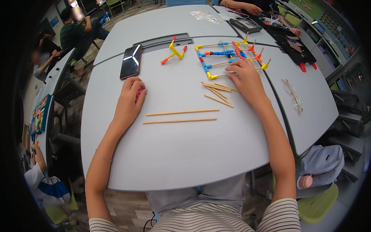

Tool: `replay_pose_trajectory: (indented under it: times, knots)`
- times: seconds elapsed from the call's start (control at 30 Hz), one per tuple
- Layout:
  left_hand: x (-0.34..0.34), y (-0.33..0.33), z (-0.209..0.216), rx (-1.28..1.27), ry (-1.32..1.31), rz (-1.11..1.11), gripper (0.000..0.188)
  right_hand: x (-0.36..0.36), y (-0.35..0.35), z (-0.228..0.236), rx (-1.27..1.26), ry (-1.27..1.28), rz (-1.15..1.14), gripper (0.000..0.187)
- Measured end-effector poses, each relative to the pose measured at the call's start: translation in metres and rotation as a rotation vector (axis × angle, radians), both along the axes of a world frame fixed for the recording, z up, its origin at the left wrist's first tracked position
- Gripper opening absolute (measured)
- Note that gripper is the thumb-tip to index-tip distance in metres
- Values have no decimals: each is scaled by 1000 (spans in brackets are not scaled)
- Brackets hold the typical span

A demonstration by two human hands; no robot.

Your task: The person assembles a geometric structure using wooden sticks and pink plastic connectors. They repeatedly connect and disconnect pieces, forming triangular and rectangular frames on a white table.

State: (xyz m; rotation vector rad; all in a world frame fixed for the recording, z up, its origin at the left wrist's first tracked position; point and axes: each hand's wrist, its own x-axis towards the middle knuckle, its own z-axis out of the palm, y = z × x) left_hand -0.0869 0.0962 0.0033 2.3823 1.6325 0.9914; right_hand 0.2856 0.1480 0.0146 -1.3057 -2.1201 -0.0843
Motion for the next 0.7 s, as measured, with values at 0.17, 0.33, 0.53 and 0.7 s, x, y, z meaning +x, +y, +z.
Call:
replay_pose_trajectory:
  times: [0.17, 0.33, 0.53, 0.7]
  knots:
    - [-3, 1, -4, 25, 23, 12, 13, 8, 21, -10, -13, -18, -15, 11]
    - [-3, 1, -4, 10, 14, 6, 13, 15, 41, -12, 28, -36, -91, 13]
    - [-7, 3, -8, 83, 12, 14, 12, 25, 45, -14, 35, -70, -160, 13]
    - [-13, 4, -7, 61, 25, 32, 10, 20, 34, -8, -25, -119, -206, 14]
